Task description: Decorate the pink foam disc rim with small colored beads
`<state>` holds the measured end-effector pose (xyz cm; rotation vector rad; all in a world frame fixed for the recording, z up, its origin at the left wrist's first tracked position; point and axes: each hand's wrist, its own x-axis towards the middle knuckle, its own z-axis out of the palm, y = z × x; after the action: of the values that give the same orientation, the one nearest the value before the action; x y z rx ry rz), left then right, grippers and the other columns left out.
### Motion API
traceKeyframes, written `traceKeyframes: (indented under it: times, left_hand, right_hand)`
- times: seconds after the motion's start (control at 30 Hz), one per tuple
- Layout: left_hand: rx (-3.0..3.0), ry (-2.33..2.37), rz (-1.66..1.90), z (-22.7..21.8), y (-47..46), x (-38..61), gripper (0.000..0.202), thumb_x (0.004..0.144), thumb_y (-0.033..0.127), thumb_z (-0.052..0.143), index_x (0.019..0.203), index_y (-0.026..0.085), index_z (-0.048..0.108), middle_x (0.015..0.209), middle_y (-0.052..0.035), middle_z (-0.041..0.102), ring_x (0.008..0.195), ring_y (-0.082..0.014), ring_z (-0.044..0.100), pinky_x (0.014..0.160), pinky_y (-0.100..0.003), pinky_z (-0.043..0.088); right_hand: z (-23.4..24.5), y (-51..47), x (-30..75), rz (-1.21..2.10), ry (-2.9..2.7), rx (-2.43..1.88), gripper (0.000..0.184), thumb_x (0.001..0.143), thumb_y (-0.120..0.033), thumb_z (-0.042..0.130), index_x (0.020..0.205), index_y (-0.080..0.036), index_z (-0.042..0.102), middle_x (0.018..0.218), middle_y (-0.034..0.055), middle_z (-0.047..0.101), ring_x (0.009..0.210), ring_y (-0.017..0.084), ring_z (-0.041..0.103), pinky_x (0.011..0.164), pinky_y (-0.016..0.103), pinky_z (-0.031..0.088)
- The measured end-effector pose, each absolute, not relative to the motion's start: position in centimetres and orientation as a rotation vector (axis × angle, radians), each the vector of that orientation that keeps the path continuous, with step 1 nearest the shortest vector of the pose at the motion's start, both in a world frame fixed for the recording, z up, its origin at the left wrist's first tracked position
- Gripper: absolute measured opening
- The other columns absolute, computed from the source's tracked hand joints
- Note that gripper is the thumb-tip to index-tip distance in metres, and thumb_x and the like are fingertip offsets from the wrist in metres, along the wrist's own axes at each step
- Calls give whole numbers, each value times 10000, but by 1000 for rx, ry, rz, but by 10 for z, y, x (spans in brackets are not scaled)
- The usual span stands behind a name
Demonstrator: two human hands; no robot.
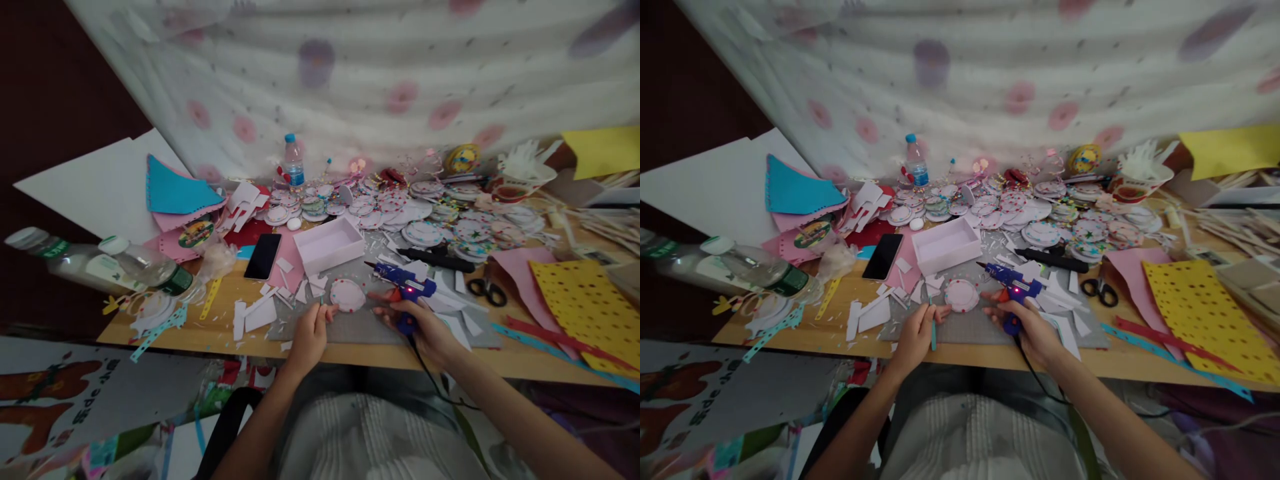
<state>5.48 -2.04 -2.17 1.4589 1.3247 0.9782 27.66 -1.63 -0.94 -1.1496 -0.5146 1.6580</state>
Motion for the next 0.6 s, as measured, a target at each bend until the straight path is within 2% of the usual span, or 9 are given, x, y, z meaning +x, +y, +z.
traceKeyframes:
  times: [0.2, 0.33, 0.47, 0.6]
  left_hand:
    - [1461, 1309, 1009, -19, -19, 57, 322, 941, 377, 357, 665, 235, 443, 833, -77, 735, 970, -234, 686, 843, -356, 508]
    - [1386, 1307, 1018, -13, -19, 56, 339, 934, 415, 365, 657, 230, 433, 752, -64, 720, 766, -210, 700, 712, -322, 531]
    - [1289, 1287, 989, -9, -21, 53, 352, 936, 445, 353, 680, 221, 444, 542, 3, 617, 482, -145, 583, 526, -253, 477]
    - [1326, 1332, 975, -8, -24, 45, 370, 945, 434, 358, 666, 214, 462, 448, 44, 484, 418, -114, 473, 476, -221, 389]
  right_hand:
    - [-11, -18, 275, 1671, -518, -1138, 155, 640, -203, 745, 771, -182, 667, 923, 56, 747, 728, 165, 702, 670, 252, 579]
    - [-12, -15, 276, 1670, -541, -1175, 162, 635, -206, 749, 775, -177, 673, 836, 53, 746, 715, 165, 699, 675, 246, 576]
    - [-11, -10, 274, 1714, -548, -1192, 159, 630, -218, 751, 764, -175, 676, 793, 52, 733, 727, 169, 692, 680, 245, 568]
    - [-12, -3, 271, 1704, -614, -1236, 156, 644, -246, 737, 771, -198, 660, 838, 37, 719, 767, 163, 677, 720, 252, 550]
